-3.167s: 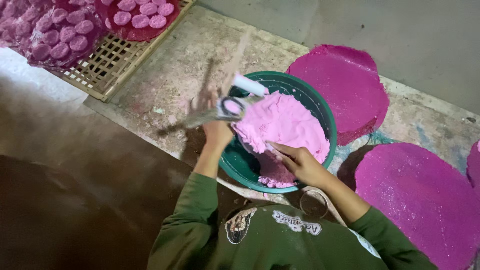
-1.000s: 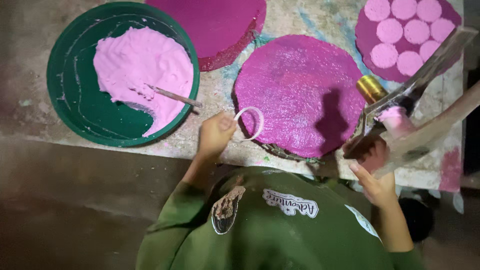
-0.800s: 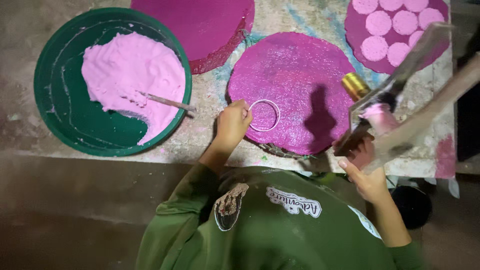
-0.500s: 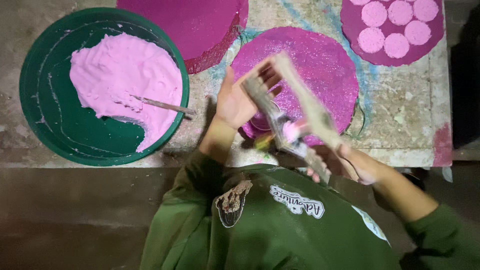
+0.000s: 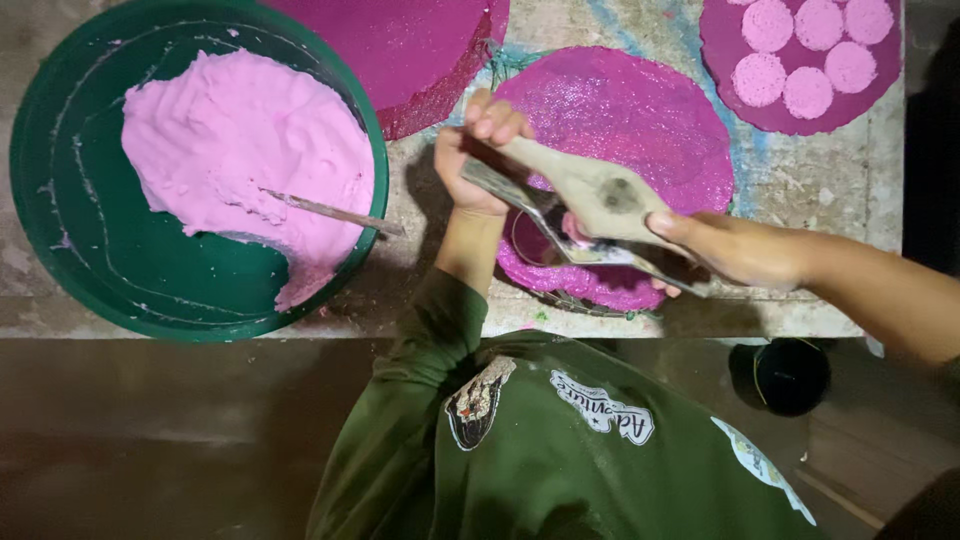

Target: The person repeatedly scoops pink paste from a green bowl into a handheld press, then presses the paste through a circular die onto a woven tray. The person uses a wooden stick to clear the press and repeats the cycle, accumulating multiple pink circular pads on the tray.

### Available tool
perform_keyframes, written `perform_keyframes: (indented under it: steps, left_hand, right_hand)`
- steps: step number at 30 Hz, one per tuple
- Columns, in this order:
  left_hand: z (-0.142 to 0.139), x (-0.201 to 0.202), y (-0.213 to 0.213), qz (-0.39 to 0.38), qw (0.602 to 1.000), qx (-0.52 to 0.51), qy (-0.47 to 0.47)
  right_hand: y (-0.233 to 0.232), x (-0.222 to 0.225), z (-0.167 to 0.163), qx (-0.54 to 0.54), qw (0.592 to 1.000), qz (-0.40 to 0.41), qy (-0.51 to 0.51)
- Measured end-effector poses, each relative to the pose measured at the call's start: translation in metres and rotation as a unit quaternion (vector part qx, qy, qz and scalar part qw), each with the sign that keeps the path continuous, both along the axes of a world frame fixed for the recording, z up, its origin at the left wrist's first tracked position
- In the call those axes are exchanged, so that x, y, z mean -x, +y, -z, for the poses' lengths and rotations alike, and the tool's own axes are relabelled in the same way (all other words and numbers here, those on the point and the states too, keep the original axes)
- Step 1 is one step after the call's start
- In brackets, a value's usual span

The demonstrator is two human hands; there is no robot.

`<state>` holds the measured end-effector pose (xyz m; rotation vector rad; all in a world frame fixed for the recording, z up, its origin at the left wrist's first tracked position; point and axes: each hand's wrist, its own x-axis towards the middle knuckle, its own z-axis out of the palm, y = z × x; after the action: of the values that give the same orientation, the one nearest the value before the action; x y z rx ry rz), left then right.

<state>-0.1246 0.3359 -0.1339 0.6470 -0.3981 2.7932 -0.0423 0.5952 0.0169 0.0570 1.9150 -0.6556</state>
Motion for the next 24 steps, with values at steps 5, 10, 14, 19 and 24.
perform_keyframes:
  steps: [5,10,14,19,24]
  left_hand:
    - [0.011,0.012,-0.025,-0.003,0.998,-0.036,0.054]
    - [0.024,0.004,-0.031,-0.011,0.999,-0.023,0.039]
    - [0.04,-0.001,-0.008,0.006,0.999,-0.048,0.003]
    - [0.045,0.021,0.012,0.001,0.999,-0.032,0.017]
    - [0.032,0.043,-0.005,-0.021,0.998,0.037,0.05]
  right_hand:
    - [-0.038,0.003,-0.004,-0.048,0.996,-0.017,0.074]
    - [-0.047,-0.005,0.004,0.016,0.996,-0.025,0.086]
    - [-0.038,-0.01,0.001,-0.027,0.997,0.002,0.072]
    - [-0.036,-0.009,-0.009,-0.09,0.984,0.005,0.152]
    - [-0.048,-0.006,0.001,-0.051,0.976,0.006,0.21]
